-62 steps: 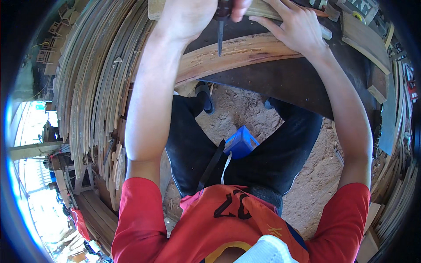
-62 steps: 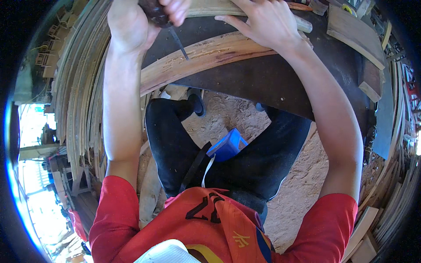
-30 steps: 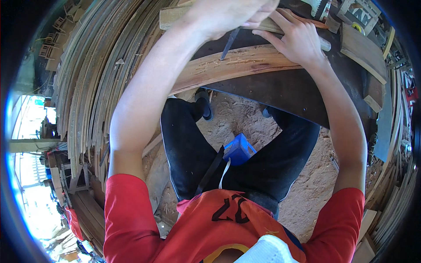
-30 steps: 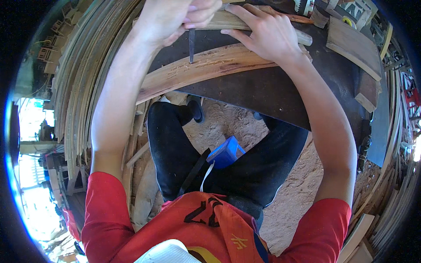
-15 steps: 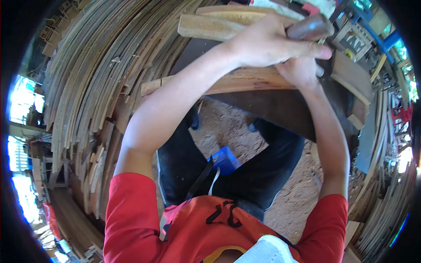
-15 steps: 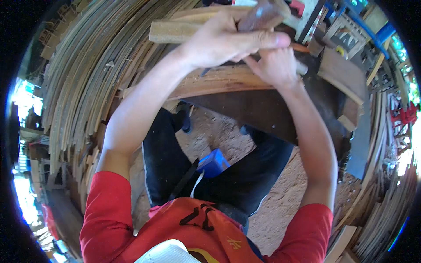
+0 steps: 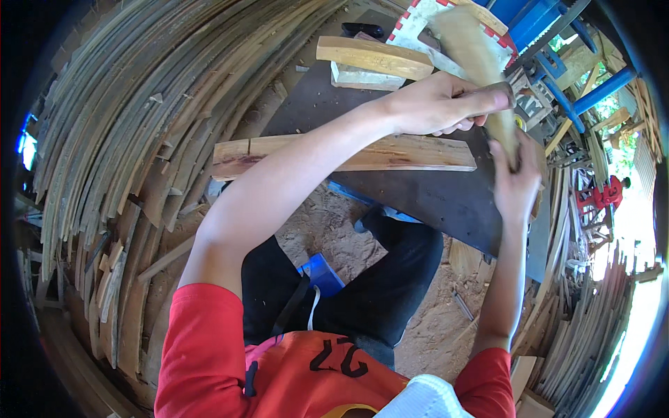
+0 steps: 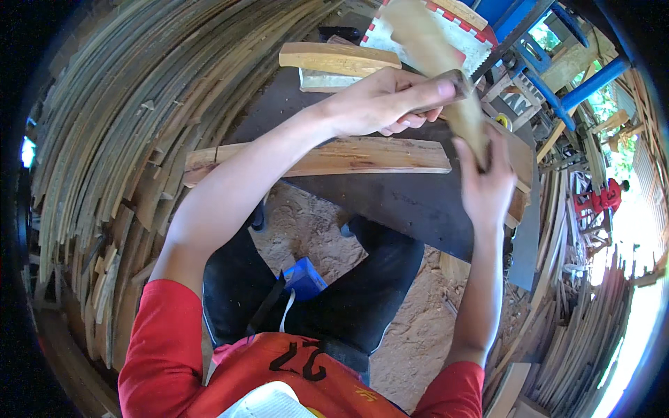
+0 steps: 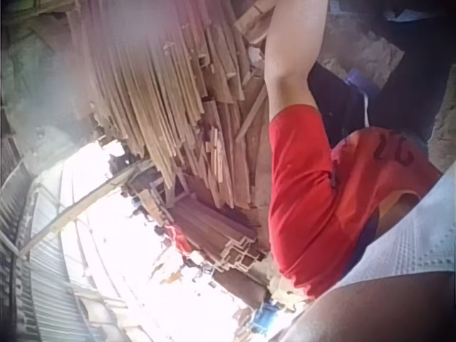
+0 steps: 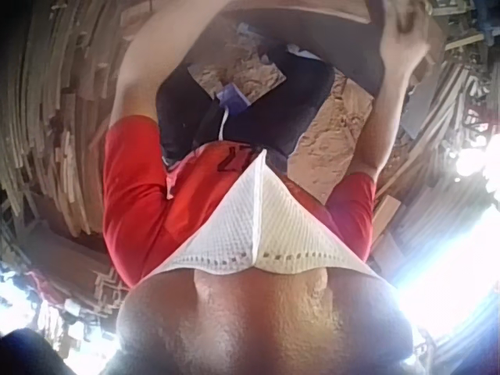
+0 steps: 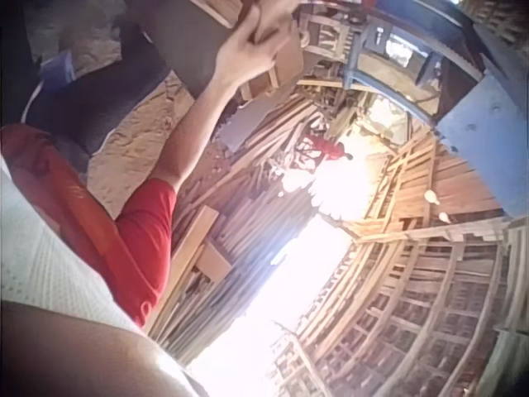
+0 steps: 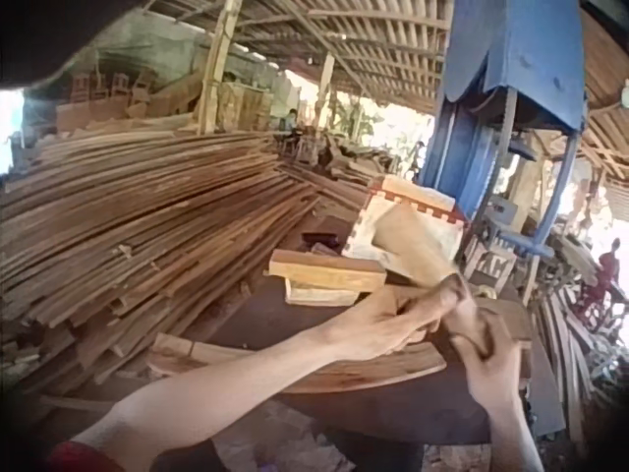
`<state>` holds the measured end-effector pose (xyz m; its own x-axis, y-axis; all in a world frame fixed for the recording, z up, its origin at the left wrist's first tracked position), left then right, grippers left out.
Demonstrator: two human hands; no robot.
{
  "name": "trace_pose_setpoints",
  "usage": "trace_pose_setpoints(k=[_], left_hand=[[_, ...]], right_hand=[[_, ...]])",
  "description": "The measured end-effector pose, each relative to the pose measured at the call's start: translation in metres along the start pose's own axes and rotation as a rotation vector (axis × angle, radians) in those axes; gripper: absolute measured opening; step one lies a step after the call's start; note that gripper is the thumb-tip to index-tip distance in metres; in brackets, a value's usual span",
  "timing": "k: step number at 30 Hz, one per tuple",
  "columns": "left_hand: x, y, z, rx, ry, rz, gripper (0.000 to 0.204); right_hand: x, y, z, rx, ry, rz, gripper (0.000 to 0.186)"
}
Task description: Chisel a groove into a piece of wood using a hammer and chisel.
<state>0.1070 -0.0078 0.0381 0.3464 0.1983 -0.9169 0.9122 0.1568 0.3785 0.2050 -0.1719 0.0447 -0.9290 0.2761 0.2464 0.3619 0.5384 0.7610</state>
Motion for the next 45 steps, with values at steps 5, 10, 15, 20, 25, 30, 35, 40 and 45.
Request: trace_pose_setpoints(k=[5,10,15,20,25,30,35,40,45], left_hand=[[0.005,0.007,0.004,0.040,0.154,0.067,0.042],[0.021,0.013,0.014,0.059,0.290,0.113,0.041],[0.022,0.018,0.030,0.084,0.385,0.101,0.042],[0.045,0.013,0.031,0.121,0.381,0.082,0.042],[0.039,0.006,0.043,0.142,0.424,0.005,0.040],[0.045,-0.001,0.042,0.135,0.420,0.024,0.036],[0.052,0.005,0.045,0.177,0.437,-0.053,0.041],[0.064,0.003,0.042,0.221,0.474,-0.122,0.040],[0.071,0.008,0.042,0.235,0.436,-0.119,0.040]], right_hand=[[-0.011,-0.064,-0.055,-0.032,0.574,0.663,0.030],[0.003,-0.100,-0.069,0.152,0.510,0.568,0.038],[-0.007,-0.124,-0.084,-0.108,0.599,0.853,0.028],[0.010,-0.130,-0.055,0.152,0.397,0.599,0.035],[-0.024,-0.164,-0.062,-0.173,0.736,0.995,0.038],[0.001,-0.168,-0.050,0.221,0.501,0.769,0.027],[-0.028,-0.183,-0.059,-0.309,0.731,0.946,0.024],[-0.005,-0.174,-0.055,0.099,0.413,0.765,0.025],[-0.025,-0.186,-0.050,-0.277,0.637,0.981,0.031]])
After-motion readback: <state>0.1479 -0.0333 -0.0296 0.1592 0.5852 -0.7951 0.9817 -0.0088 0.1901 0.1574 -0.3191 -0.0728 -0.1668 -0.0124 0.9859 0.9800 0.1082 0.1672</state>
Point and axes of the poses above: each hand's wrist, its own y-axis towards the middle knuckle, its own z-axis out of the palm, x = y × z, the point moved 8 cm from there along y, towards the middle knuckle, and after that the axes turned 2 degrees about -x, right-handed, at the moved point
